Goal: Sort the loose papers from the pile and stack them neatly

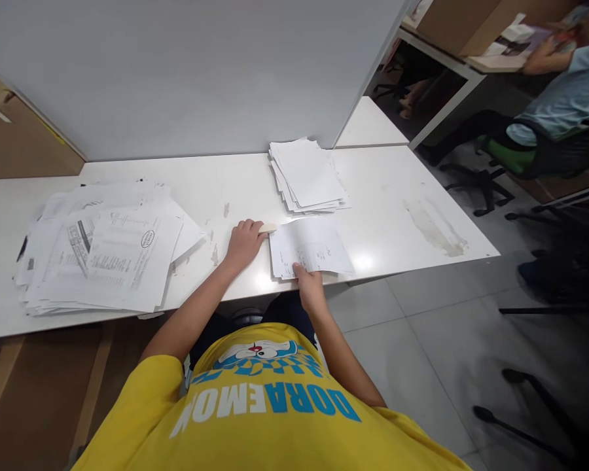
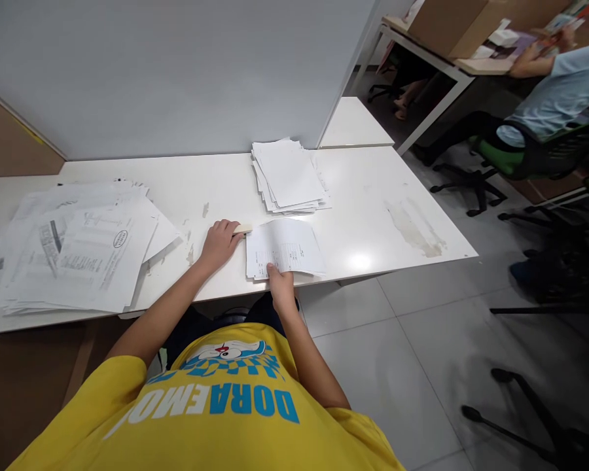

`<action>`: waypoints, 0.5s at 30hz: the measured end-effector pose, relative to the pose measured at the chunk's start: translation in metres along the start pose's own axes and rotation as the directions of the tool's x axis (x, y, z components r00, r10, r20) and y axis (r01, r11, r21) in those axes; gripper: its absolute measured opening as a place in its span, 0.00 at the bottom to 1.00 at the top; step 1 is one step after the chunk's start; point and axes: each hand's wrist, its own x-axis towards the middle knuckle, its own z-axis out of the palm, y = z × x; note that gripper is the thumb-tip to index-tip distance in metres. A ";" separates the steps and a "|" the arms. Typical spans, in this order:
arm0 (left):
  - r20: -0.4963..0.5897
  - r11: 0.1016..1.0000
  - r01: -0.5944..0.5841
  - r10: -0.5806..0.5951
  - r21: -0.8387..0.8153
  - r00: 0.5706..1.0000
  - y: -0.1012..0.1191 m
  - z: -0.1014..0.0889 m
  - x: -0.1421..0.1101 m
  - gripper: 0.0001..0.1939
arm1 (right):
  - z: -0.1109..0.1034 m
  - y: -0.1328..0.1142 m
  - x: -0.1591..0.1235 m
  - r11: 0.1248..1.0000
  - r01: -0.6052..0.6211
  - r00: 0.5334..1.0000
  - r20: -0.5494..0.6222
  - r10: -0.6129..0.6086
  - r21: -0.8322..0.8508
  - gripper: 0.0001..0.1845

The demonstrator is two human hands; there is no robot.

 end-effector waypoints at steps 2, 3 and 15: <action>-0.005 1.000 -0.008 0.008 -0.004 1.000 0.000 0.000 0.000 0.16 | 0.002 0.005 -0.001 0.999 0.039 0.999 0.011 -0.039 0.010 0.30; -0.011 1.000 -0.011 0.010 -0.011 1.000 0.000 0.000 0.000 0.16 | 0.003 0.007 -0.001 0.998 0.062 0.998 0.012 -0.062 0.015 0.31; -0.037 0.999 -0.037 0.036 -0.034 0.999 -0.001 -0.001 -0.002 0.17 | 0.002 0.028 -0.003 0.983 0.153 0.978 -0.130 -0.165 -0.100 0.31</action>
